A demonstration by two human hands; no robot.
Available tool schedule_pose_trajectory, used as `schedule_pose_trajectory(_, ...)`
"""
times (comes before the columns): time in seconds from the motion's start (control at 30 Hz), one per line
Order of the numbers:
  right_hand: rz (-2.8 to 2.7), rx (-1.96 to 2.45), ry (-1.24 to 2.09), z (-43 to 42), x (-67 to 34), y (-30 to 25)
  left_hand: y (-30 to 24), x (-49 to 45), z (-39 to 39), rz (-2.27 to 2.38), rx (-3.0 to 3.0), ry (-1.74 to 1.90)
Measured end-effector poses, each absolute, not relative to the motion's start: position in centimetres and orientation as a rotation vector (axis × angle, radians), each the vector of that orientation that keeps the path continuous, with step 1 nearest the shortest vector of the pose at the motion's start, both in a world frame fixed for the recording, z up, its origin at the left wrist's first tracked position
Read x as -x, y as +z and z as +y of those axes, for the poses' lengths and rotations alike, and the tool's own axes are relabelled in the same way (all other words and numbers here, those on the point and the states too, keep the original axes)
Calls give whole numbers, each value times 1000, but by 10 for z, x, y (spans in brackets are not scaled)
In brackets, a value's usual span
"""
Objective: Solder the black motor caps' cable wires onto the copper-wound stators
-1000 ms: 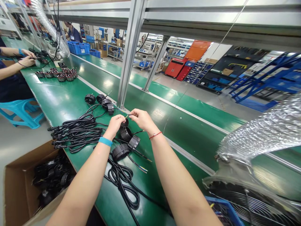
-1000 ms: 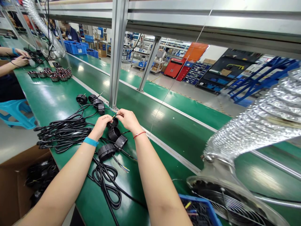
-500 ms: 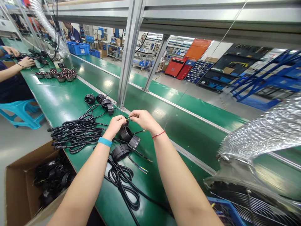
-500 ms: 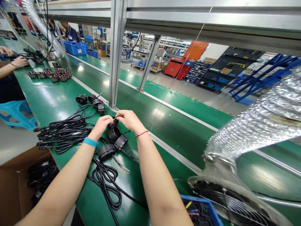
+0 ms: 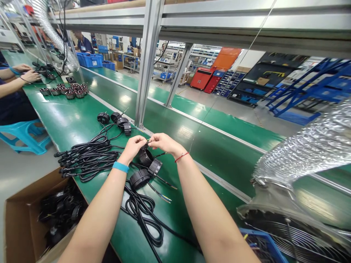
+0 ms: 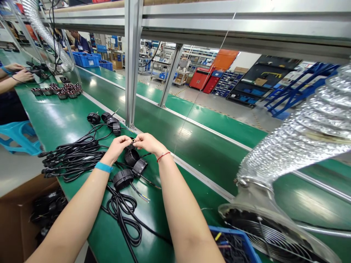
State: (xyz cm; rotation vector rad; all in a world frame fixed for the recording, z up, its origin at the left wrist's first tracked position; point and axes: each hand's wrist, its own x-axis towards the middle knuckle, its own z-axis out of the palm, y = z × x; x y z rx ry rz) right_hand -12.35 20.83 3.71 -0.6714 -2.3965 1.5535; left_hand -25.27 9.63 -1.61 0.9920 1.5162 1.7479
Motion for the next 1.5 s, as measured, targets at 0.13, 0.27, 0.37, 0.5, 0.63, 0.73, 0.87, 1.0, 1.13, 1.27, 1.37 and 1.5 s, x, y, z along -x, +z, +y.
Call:
schedule_pose_trajectory(0.13,-2339,695,1509,209,130,31,-16,255,96,1534,-1013,1721)
schedule_pose_trajectory(0.27,-2253,676,1497,207,135,28,-13,252,96,1572,-997,1749)
schedule_pose_trajectory(0.37,-2201,631,1575,204,135,30,-11,249,96,1590,-968,1794)
schedule_pose_trajectory(0.5,-2114,590,1708,204,134,29,-10,246,96,1596,-928,1823)
schedule_pose_trajectory(0.63,-2030,599,1770,204,137,22,-10,247,97,1592,-907,1839)
schedule_pose_trajectory(0.73,-2017,625,1730,205,141,17,-11,247,97,1581,-898,1849)
schedule_pose_trajectory(0.87,-2066,709,1524,209,142,15,-12,248,98,1582,-878,1856)
schedule_pose_trajectory(1.0,-2231,752,1198,208,137,21,-12,249,98,1586,-870,1854)
schedule_pose_trajectory(1.13,-2396,680,918,199,135,31,-12,249,98,1588,-877,1849)
schedule_pose_trajectory(1.27,-2488,645,745,195,134,37,-11,249,97,1588,-878,1846)
schedule_pose_trajectory(1.37,-2527,640,679,196,133,37,-10,249,97,1593,-872,1848)
schedule_pose_trajectory(1.5,-2537,636,664,197,132,38,-9,249,97,1604,-875,1836)
